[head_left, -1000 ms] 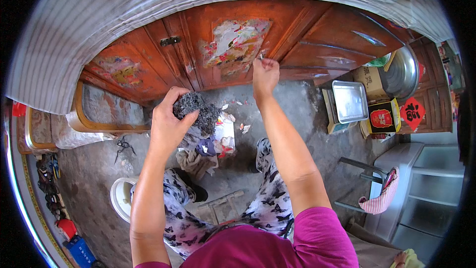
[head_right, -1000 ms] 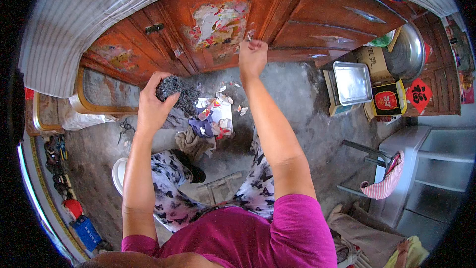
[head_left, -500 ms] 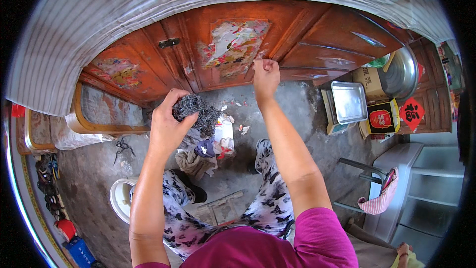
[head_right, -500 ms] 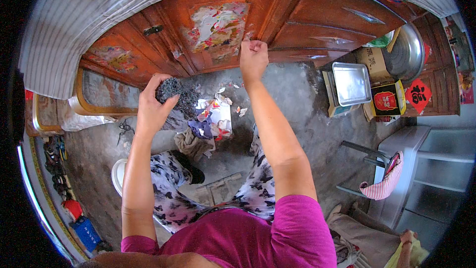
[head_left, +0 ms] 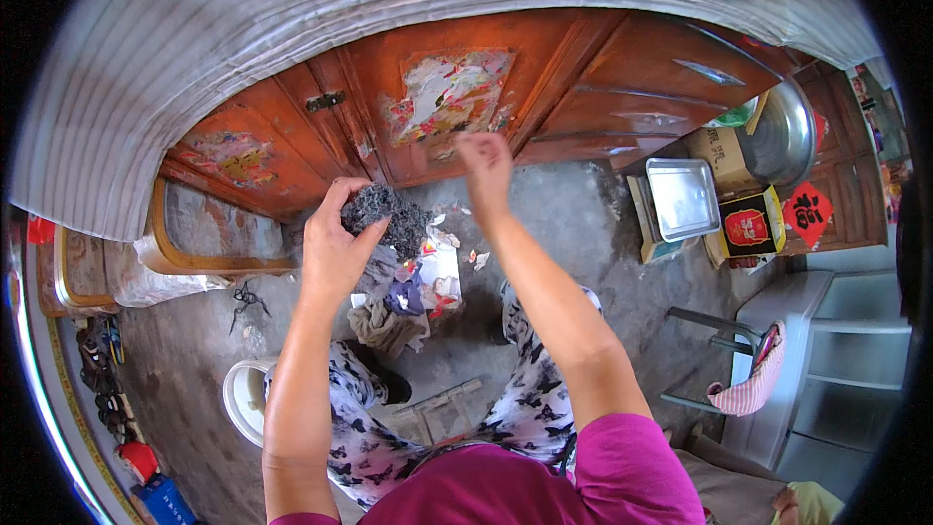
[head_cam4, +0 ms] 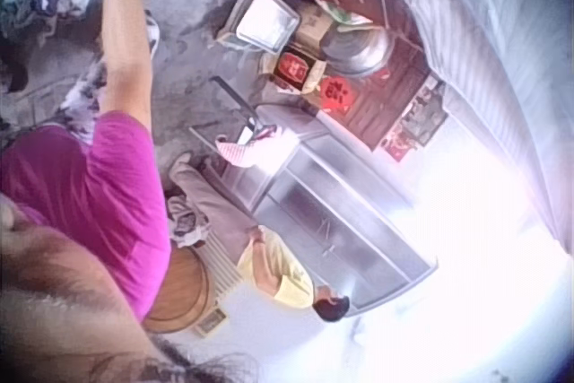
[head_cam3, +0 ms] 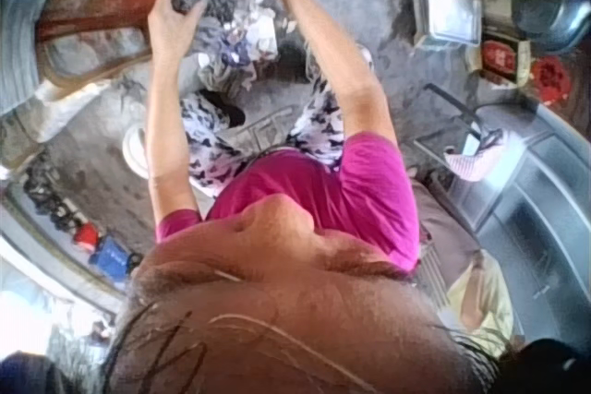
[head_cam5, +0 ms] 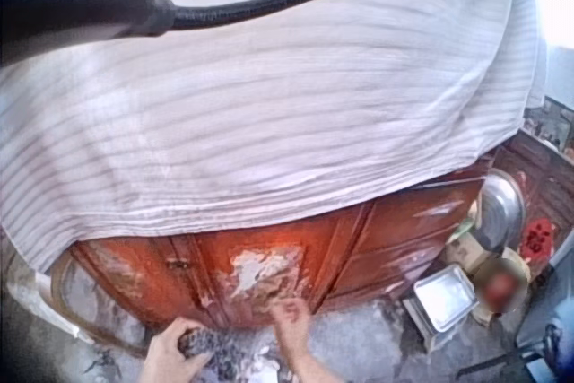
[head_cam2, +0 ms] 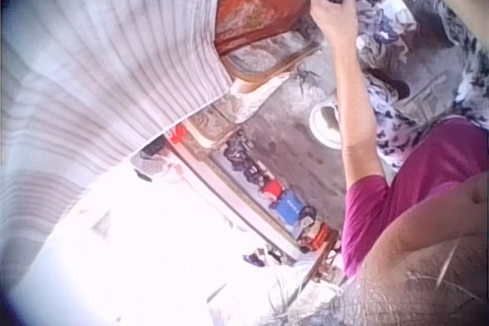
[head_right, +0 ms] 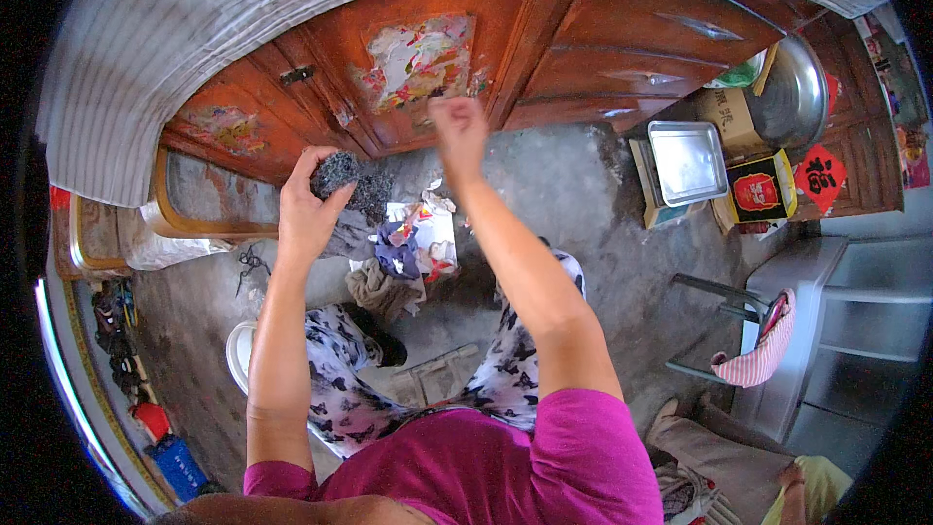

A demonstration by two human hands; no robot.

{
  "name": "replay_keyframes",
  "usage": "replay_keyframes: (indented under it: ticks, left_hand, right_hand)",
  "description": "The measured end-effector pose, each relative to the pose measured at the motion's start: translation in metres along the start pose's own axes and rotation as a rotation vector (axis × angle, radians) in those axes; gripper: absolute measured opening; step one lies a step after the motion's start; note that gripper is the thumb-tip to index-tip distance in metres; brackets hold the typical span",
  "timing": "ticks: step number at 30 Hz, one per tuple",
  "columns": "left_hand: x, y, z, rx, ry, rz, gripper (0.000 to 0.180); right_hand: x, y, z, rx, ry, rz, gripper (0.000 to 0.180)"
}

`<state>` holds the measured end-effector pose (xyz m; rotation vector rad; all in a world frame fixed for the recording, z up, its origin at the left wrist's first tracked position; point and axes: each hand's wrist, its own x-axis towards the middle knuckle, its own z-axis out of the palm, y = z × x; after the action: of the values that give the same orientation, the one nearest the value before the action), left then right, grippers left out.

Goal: The person scrubs the surface of a wooden cabinet with a steel wool pad and then wipes it with a cloth. The person repeatedly scrubs and wipes the same areas of the cabinet doors.

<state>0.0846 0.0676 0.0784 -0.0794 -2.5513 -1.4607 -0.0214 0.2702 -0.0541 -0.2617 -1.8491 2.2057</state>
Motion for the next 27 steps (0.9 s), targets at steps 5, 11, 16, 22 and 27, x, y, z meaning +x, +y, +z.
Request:
replay_keyframes:
  ticks: [5, 11, 16, 22, 27]
  left_hand:
    - [0.018, -0.014, 0.022, 0.024, 0.048, 0.099, 0.045]
    - [0.026, 0.002, 0.025, -0.189, -0.099, -0.043, 0.064]
    - [0.039, -0.034, 0.001, 0.062, 0.365, 0.085, 0.068]
    - [0.048, -0.008, 0.014, 0.306, 0.410, 0.103, 0.075]
    - [0.047, -0.007, 0.006, 0.291, 0.344, 0.068, 0.086]
  right_hand:
    - [-0.068, -0.070, 0.034, 0.330, -0.521, 0.138, 0.046]
    - [-0.071, -0.085, 0.017, 0.001, -0.079, -0.046, 0.041]
    - [0.008, -0.136, 0.004, -0.386, 0.351, -0.818, 0.031]
    - [0.063, -0.074, -0.002, -0.526, 0.334, -0.938, 0.035]
    - [0.034, -0.011, -0.033, -0.694, 0.221, -0.747, 0.030]
